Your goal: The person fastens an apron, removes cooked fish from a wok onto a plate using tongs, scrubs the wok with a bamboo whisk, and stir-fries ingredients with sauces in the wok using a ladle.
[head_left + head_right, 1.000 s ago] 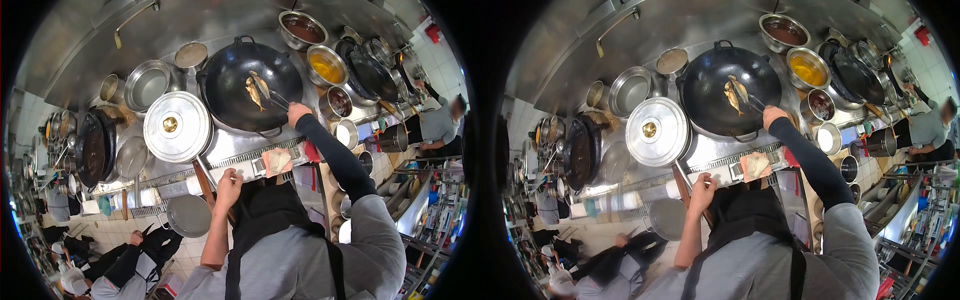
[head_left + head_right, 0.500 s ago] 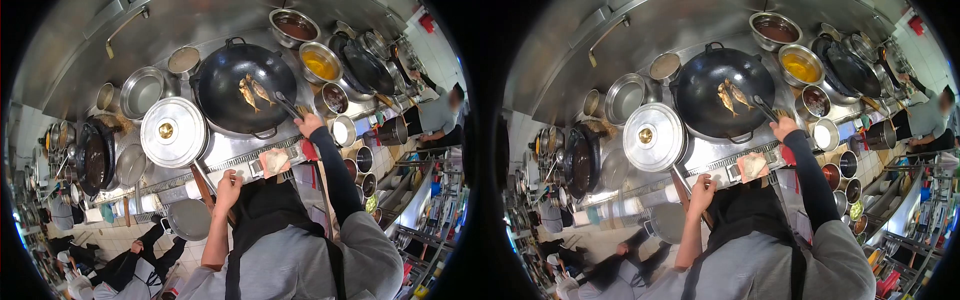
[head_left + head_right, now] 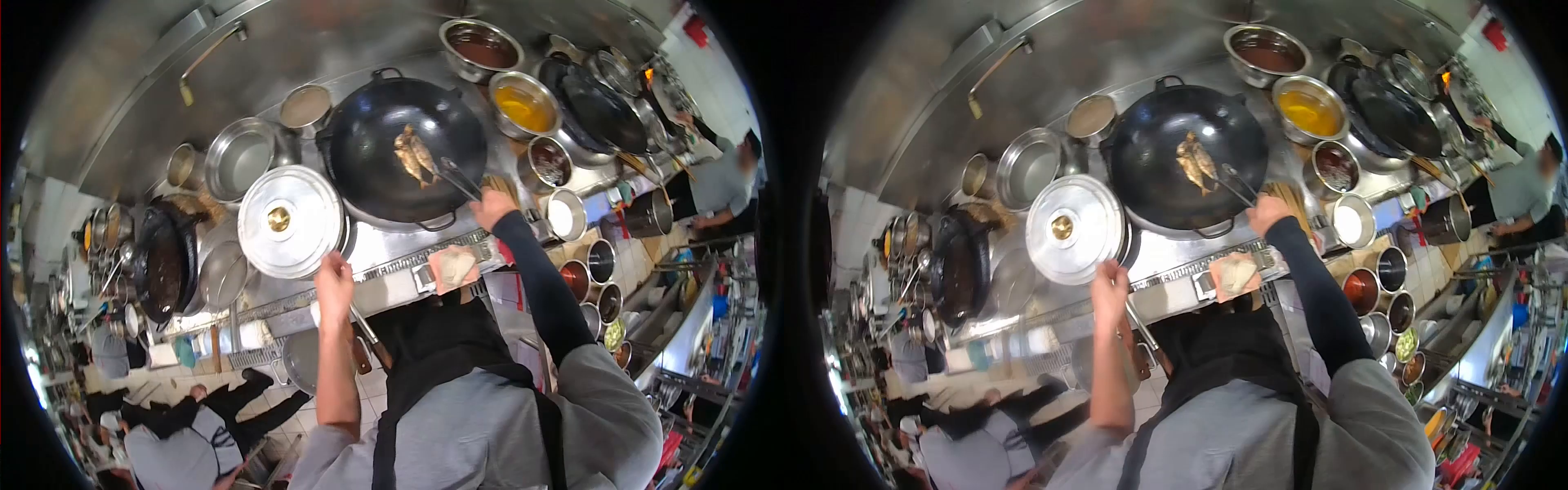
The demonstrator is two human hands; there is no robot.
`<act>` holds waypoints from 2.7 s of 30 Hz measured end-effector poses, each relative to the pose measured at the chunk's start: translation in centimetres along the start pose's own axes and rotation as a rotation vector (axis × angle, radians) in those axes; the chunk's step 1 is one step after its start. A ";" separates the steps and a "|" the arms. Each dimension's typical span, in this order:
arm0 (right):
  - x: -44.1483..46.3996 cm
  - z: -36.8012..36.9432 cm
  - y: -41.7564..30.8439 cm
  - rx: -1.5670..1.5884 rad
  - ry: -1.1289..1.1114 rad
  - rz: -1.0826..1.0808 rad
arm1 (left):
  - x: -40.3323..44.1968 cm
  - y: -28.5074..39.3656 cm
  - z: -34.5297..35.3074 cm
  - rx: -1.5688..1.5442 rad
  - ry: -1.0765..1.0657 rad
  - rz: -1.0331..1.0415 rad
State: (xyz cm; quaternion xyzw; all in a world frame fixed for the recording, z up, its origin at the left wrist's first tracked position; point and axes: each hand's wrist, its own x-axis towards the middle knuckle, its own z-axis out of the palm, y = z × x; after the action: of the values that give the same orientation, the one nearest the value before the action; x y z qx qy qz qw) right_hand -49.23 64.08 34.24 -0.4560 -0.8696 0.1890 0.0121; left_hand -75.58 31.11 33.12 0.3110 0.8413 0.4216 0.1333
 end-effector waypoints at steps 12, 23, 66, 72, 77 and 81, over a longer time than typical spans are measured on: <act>-9.7 -2.9 -0.2 0.250 0.145 -0.079 | 20.4 -8.9 -6.4 0.757 -0.142 -0.079; -12.7 -0.7 2.6 0.452 0.207 0.028 | 20.8 8.6 -13.3 1.003 -0.242 0.381; -51.1 2.7 6.4 0.795 0.419 0.113 | -32.7 5.2 17.2 0.506 -1.843 0.551; -58.9 7.1 6.3 0.894 0.302 0.288 | -34.8 3.8 15.1 0.451 -1.731 0.427; -62.2 9.0 6.6 0.906 0.259 0.372 | -34.2 0.5 12.0 0.438 -1.584 0.262; -61.7 9.6 7.3 0.908 0.317 0.335 | -33.7 -1.3 10.3 0.460 -1.474 0.175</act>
State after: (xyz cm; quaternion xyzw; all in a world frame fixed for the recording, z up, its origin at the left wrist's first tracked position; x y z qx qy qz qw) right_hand -9.31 15.56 32.15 -0.5610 -0.6022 0.4756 0.3106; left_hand -45.07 15.57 24.53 0.5963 0.5741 -0.0705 0.5566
